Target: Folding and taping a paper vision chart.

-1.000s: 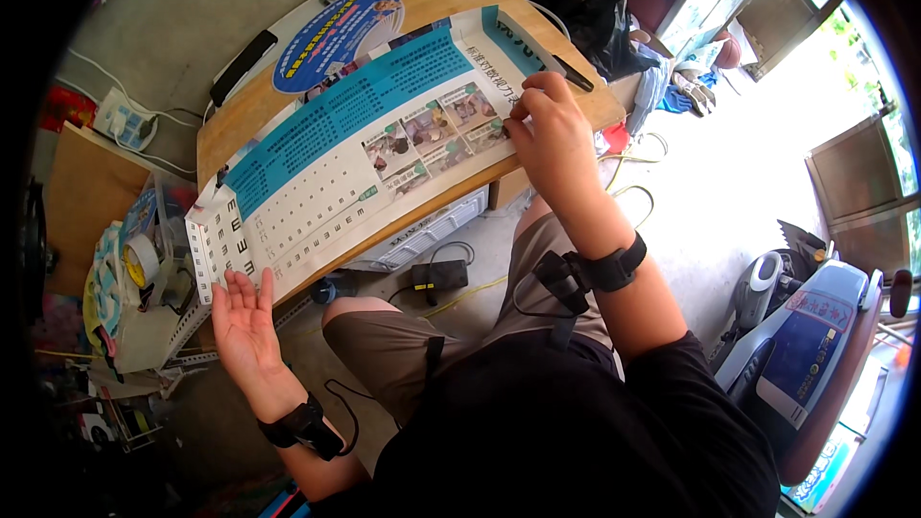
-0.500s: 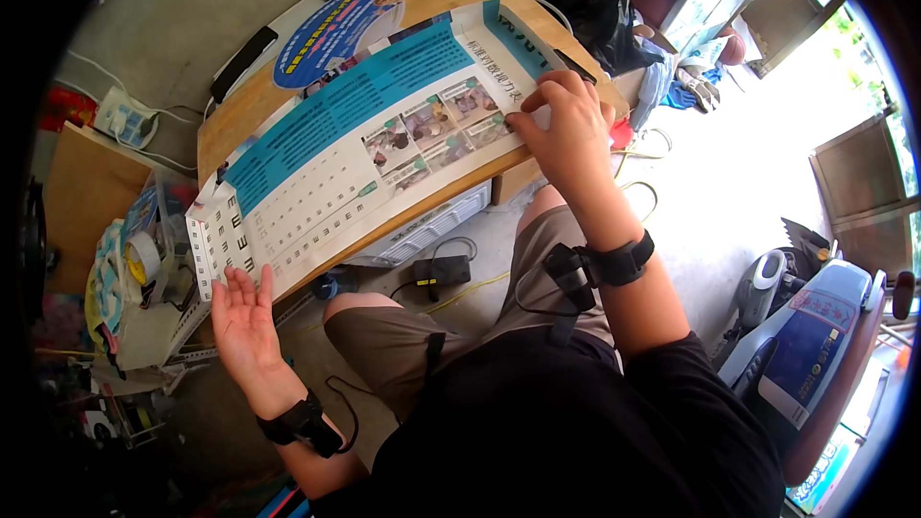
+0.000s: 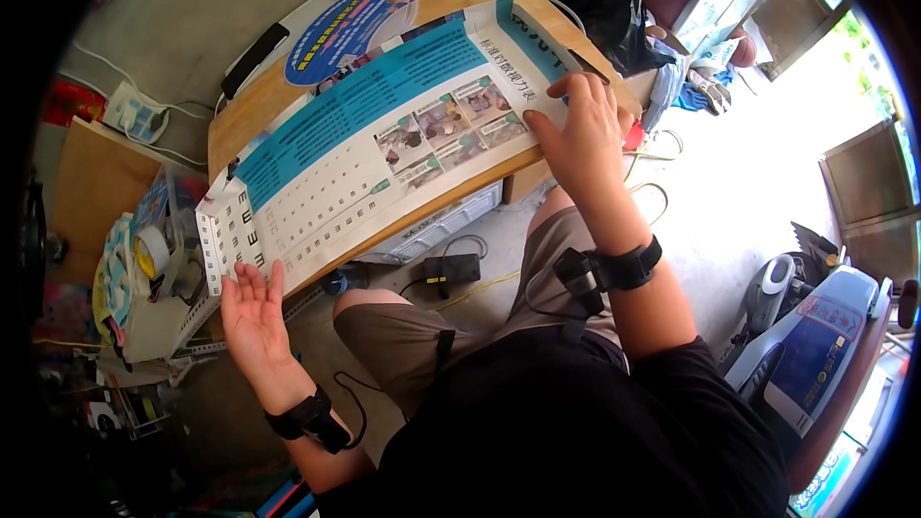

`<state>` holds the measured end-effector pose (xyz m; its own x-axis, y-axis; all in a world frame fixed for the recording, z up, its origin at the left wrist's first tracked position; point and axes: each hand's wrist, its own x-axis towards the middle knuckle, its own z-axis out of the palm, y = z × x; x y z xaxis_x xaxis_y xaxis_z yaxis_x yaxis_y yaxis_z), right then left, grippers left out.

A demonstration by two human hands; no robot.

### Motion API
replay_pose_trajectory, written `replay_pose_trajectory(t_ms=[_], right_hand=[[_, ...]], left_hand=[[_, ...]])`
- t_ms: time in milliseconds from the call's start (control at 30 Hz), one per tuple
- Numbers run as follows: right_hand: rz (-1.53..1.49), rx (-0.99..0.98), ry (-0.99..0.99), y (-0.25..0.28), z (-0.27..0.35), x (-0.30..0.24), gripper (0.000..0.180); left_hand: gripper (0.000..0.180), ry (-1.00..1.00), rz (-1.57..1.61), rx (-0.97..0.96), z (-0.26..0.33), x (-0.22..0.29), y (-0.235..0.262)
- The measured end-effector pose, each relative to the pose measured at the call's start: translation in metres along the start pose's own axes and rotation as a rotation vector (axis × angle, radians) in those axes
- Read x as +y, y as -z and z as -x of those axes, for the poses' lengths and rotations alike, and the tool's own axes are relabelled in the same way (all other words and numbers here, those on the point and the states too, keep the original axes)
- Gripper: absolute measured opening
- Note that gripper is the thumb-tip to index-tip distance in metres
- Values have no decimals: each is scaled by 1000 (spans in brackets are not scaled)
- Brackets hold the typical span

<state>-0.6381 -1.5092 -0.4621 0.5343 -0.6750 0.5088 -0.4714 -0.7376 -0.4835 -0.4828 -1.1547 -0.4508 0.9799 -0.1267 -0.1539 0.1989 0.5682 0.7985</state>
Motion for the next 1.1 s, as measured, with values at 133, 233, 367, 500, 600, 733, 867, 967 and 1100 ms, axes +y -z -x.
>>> replay_pose_trajectory(t_ms=[133,233,367,500,600,733,867,967,1100], right_hand=[[-25,61,30,-5,1,-4,19],[-32,91,127,-8,3,-8,11],[-23,64,192,-9,5,0,17],[2,10,272,2,10,3,23],[132,-119,376,12,24,1,37],[269,-309,456,22,21,-3,55],[298,-309,562,29,24,-7,61],[303,-360,586,29,22,-9,68],[163,-426,558,21,25,-12,73]], left_hand=[[30,-6,12,-9,-1,1,1],[30,-5,7,-4,-1,0,2],[29,-14,-15,0,2,0,-4],[30,-9,-3,7,3,2,-6],[31,0,8,14,2,0,-4],[30,0,23,5,0,1,-1],[29,-6,15,16,1,-1,-4],[29,-13,12,16,2,-1,-5],[29,-12,29,8,1,-2,-3]])
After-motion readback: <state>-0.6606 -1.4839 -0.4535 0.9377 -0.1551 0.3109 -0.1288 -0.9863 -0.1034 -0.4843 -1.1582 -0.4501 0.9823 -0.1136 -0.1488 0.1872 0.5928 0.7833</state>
